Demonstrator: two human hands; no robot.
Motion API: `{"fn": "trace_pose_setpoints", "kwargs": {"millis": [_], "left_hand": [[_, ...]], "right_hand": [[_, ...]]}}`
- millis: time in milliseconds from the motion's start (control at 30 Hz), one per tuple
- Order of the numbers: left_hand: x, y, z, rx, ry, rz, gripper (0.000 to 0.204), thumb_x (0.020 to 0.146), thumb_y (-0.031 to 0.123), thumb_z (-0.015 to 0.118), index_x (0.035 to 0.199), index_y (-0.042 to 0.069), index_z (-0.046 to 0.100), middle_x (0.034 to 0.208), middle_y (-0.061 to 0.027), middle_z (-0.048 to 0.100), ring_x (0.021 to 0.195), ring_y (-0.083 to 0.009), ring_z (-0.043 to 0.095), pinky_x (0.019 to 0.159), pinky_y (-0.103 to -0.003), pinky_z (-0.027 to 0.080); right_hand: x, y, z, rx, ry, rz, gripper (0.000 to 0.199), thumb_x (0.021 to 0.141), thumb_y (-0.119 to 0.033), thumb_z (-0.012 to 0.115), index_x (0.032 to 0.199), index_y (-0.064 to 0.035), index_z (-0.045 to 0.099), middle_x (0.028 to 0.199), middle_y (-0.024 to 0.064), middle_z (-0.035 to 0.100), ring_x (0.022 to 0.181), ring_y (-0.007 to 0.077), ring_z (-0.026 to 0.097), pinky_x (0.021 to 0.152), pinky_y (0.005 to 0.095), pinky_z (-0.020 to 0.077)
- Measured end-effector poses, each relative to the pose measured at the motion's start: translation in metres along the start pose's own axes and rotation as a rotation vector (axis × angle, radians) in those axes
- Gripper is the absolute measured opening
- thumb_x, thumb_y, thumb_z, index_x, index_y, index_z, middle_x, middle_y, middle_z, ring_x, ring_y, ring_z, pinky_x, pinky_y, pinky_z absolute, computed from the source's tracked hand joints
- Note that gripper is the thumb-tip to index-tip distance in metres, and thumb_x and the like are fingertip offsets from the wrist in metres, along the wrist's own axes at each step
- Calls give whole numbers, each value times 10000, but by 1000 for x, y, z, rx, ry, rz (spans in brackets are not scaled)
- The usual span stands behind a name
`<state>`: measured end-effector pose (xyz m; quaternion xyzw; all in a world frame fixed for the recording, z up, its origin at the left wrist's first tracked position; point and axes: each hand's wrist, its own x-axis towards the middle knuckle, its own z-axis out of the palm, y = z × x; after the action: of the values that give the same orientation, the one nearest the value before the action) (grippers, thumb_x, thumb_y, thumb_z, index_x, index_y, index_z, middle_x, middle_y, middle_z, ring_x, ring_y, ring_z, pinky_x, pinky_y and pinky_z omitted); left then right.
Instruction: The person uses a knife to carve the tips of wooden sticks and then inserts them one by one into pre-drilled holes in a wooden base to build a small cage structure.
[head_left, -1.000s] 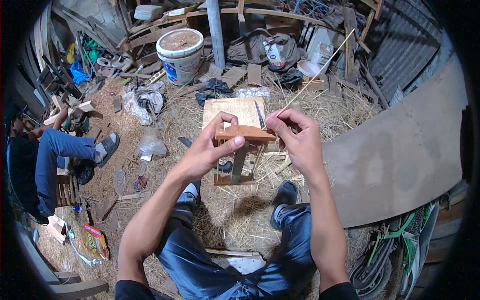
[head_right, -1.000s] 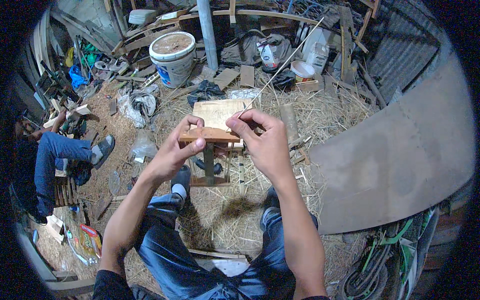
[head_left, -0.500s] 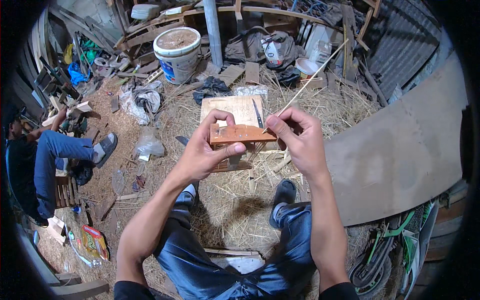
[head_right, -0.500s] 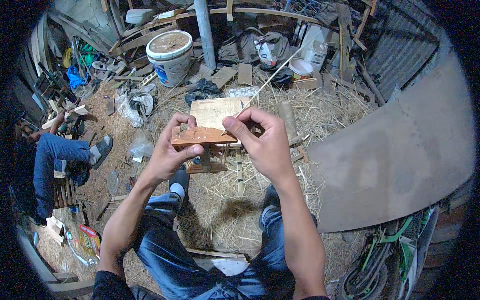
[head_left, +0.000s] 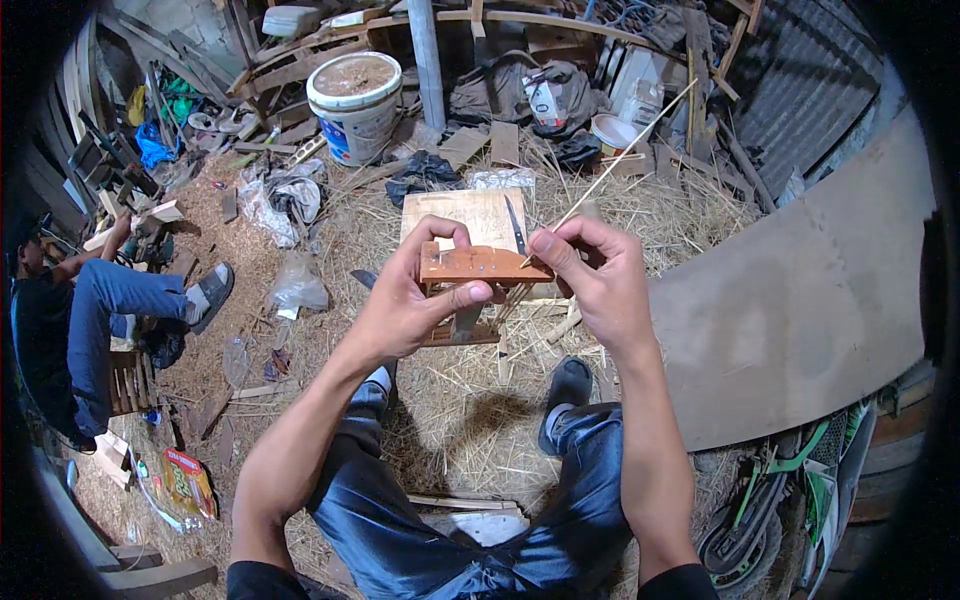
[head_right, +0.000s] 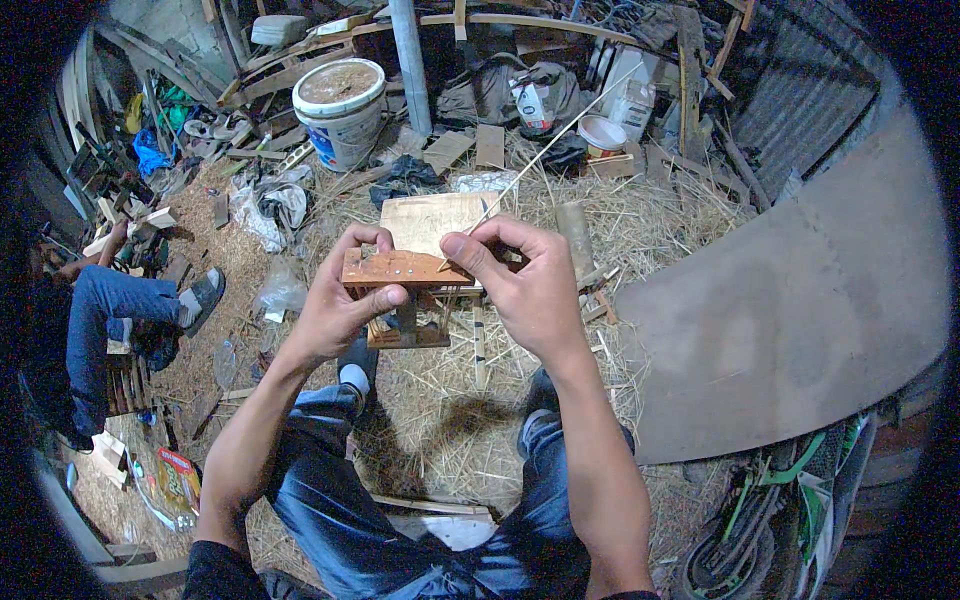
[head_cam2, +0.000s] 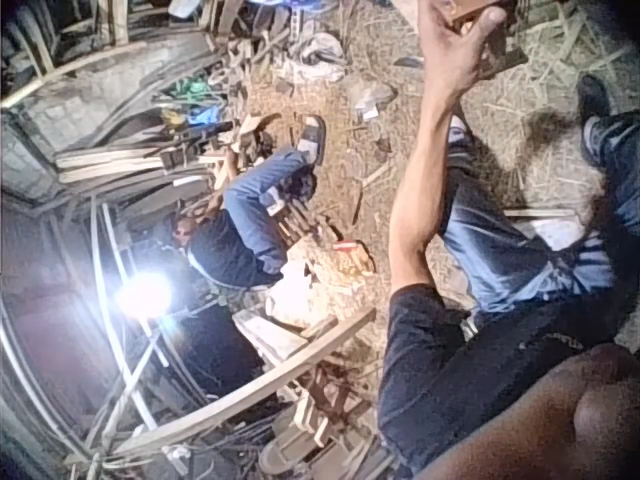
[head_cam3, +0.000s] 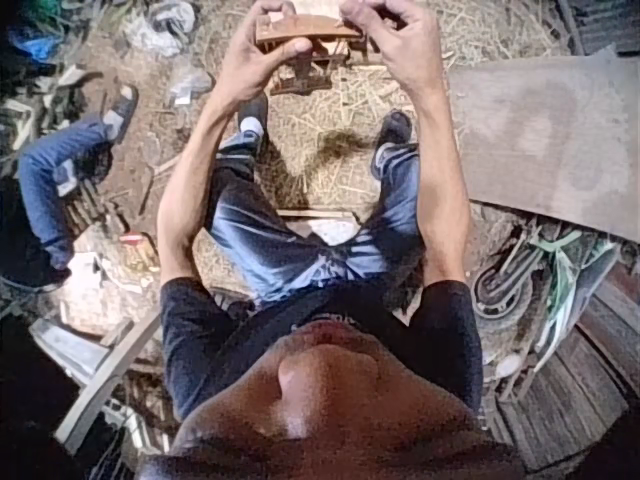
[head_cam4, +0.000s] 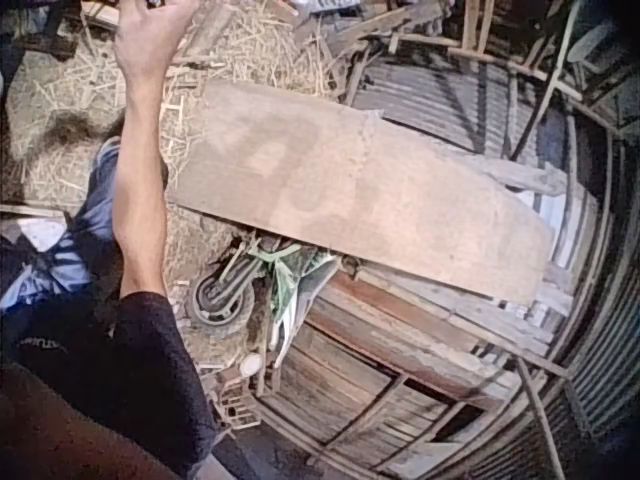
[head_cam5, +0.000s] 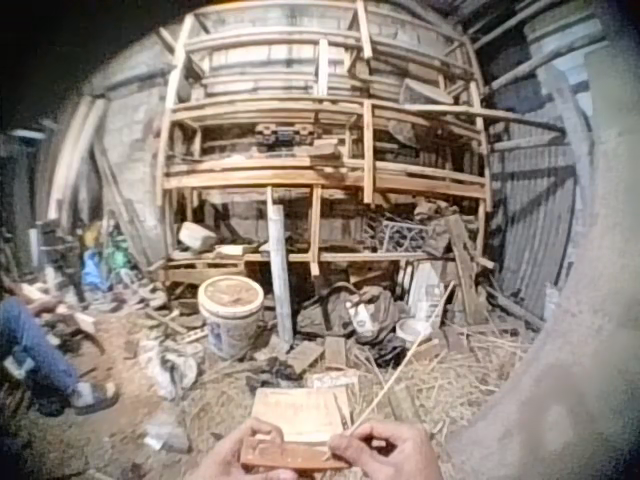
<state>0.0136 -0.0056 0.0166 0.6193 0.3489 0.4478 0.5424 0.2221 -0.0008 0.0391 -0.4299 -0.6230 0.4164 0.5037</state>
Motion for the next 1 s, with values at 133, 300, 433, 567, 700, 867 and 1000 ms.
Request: {"fn": "trace_pose_setpoints", "kwargs": {"millis": [133, 300, 433, 567, 700, 867, 1000], "left_hand": [[0, 1, 1, -14, 10, -3, 454, 789, 211, 766, 1063, 86, 427, 923, 19, 505, 861, -54, 483, 747, -219, 416], [-1, 4, 1, -11, 10, -9, 450, 793, 211, 763, 1060, 86, 424, 931, 15, 513, 871, -56, 491, 756, -221, 422], [0, 2, 1, -26, 9, -6, 458, 787, 205, 765, 1090, 73, 448, 973, 0, 531, 924, -71, 509, 804, -240, 433], [0, 2, 1, 21, 14, 1, 468, 786, 200, 760, 1142, 41, 501, 1060, -29, 560, 992, -100, 529, 864, -265, 439], [1, 1, 1, 6, -1, 6, 467, 798, 212, 746, 1168, 28, 529, 1129, -54, 570, 1030, -122, 541, 902, -283, 439], [2, 1, 1, -44, -19, 32, 464, 807, 228, 737, 1164, 21, 524, 1120, -58, 575, 1026, -126, 545, 901, -290, 445], [0, 5, 0, -13, -5, 10, 452, 817, 232, 728, 1154, 13, 522, 1091, -62, 588, 997, -125, 563, 875, -287, 464]], "right_hand": [[0, 0, 0, -8, -5, -5, 174, 842, -170, 702, 809, 1, 690, 690, 15, 635, 637, 45, 526, 568, 212, 401], [0, 1, 1, -8, -5, -23, 174, 839, -172, 704, 805, -2, 694, 698, 19, 634, 645, 50, 532, 577, 217, 408], [1, 3, 2, -25, 9, -48, 170, 837, -168, 704, 796, -3, 693, 706, 24, 633, 655, 53, 537, 592, 223, 420], [1, 6, 3, -103, 19, -46, 183, 842, -174, 702, 783, -1, 682, 697, 12, 623, 648, 46, 526, 588, 222, 419], [0, 1, 4, 17, 10, 4, 210, 852, -202, 697, 788, -2, 675, 686, -10, 605, 630, 34, 495, 557, 210, 387], [0, 4, 4, -42, 12, -17, 221, 858, -217, 692, 805, -3, 680, 682, -15, 601, 626, 28, 483, 545, 204, 375], [0, 3, 5, -31, -4, -20, 223, 860, -222, 689, 818, -2, 685, 682, -13, 605, 623, 30, 483, 540, 206, 373]]}}
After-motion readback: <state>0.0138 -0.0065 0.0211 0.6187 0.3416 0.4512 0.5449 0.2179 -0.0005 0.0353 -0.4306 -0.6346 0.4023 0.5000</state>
